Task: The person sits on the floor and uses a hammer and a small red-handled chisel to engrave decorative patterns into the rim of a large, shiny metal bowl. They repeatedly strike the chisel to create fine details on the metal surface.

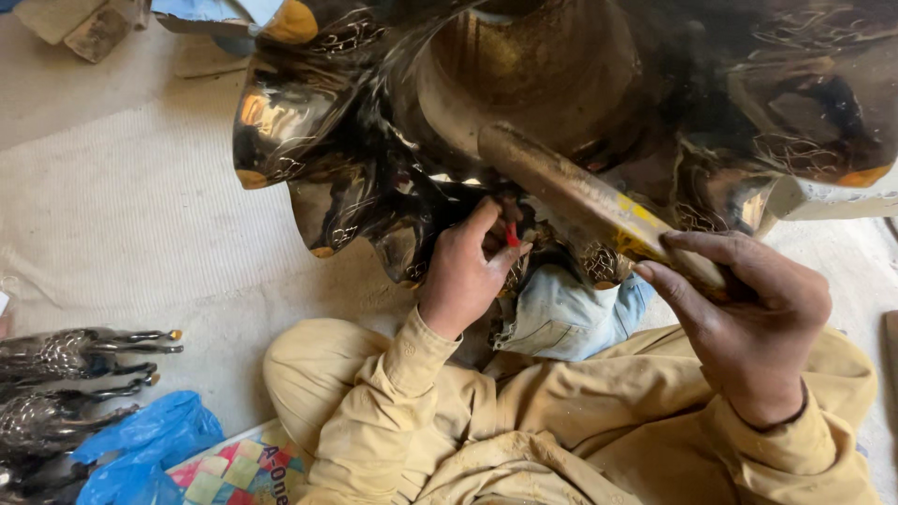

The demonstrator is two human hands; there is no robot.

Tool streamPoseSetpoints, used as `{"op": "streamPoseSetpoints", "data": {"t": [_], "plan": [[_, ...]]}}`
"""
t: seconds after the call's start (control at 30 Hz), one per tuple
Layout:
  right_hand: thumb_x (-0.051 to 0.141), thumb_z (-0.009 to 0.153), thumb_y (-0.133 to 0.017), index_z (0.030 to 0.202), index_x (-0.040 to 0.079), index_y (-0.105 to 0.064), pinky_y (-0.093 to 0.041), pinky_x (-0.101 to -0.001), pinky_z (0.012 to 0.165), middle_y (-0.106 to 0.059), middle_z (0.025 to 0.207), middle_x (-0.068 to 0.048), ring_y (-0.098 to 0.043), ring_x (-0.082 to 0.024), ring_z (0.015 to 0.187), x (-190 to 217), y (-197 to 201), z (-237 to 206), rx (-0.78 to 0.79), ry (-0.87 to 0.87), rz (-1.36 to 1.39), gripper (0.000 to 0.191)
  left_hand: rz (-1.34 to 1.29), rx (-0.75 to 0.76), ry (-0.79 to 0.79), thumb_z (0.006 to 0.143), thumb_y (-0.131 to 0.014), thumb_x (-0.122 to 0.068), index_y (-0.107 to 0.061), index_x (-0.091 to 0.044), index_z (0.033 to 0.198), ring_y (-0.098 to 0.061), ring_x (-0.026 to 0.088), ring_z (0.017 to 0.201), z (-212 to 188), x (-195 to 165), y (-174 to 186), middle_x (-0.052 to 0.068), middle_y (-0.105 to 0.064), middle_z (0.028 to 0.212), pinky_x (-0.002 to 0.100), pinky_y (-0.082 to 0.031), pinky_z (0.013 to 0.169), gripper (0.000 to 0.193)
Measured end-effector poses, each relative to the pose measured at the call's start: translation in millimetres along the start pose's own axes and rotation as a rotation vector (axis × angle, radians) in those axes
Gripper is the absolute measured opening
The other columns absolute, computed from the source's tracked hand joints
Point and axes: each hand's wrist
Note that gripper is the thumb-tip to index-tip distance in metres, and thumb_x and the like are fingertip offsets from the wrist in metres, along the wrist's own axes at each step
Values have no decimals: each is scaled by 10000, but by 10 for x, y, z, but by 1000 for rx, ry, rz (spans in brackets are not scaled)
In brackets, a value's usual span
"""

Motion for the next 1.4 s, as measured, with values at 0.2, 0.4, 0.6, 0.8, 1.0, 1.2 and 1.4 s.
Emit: {"op": "streamPoseSetpoints", "data": {"t": [0.2, 0.4, 0.6, 0.8, 1.0, 1.2, 1.4], "plan": [[29, 859, -884, 1123, -58, -731, -514, -211, 682, -738, 955, -139, -683, -122, 797, 66, -1, 39, -12, 82, -30, 317, -9, 26, -9, 869, -807, -81, -632, -53, 1141, -760, 327, 878, 9, 69, -4, 133, -736, 956, 382, -580, 729, 325], [23, 896, -883, 1084, -64, -723, -517, -195, 708, -728, 955, -127, -674, -104, 817, 27, -54, -1, -90, 49, -19, 261, 67, 133, -134, 883, -794, -93, -671, -87, 1180, -714, 379, 967, 58, 152, 15, 153, -750, 1042, 418, -577, 759, 322], [54, 957, -868, 1097, -46, -723, -526, -168, 730, -731, 934, -81, -673, -63, 817, -40, -128, -79, -138, -43, 137, 225, 159, 133, -179, 830, -811, -149, -660, -89, 1204, -700, 388, 915, 87, 186, -3, 146, -740, 1002, 471, -546, 783, 408], [109, 910, -825, 1070, -8, -705, -567, -192, 695, -730, 929, -58, -714, -77, 816, 27, -146, -8, -183, -7, 188, 232, 154, 153, -133, 839, -803, -134, -657, -86, 1202, -698, 397, 934, 65, 158, 20, 159, -736, 1016, 467, -551, 784, 394], [57, 951, -859, 1169, -48, -730, -551, -195, 717, -736, 971, -123, -703, -108, 832, 104, -119, -26, -141, 38, 72, 274, 95, 85, -142, 869, -790, -94, -644, -60, 1215, -695, 412, 965, 30, 117, 35, 184, -726, 1043, 466, -550, 768, 377], [30, 793, -872, 1008, -54, -752, -549, -258, 641, -755, 886, -157, -711, -175, 735, 116, 45, -35, 98, 51, -74, 260, -33, -9, -27, 878, -780, -59, -657, -51, 1118, -755, 342, 907, -97, 84, 1, 165, -734, 1009, 387, -585, 760, 270], [69, 849, -903, 1038, -42, -740, -610, -283, 714, -738, 995, -198, -752, -226, 840, 289, 39, -54, 22, 314, -181, 273, -33, -159, 66, 891, -783, -84, -608, -33, 1000, -736, 260, 782, -233, 80, -114, 120, -689, 885, 339, -573, 705, 213]]}}
Point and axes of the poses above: each hand's wrist, its own z-axis towards the middle knuckle, its own y-axis out of the back of the hand, x = y × z
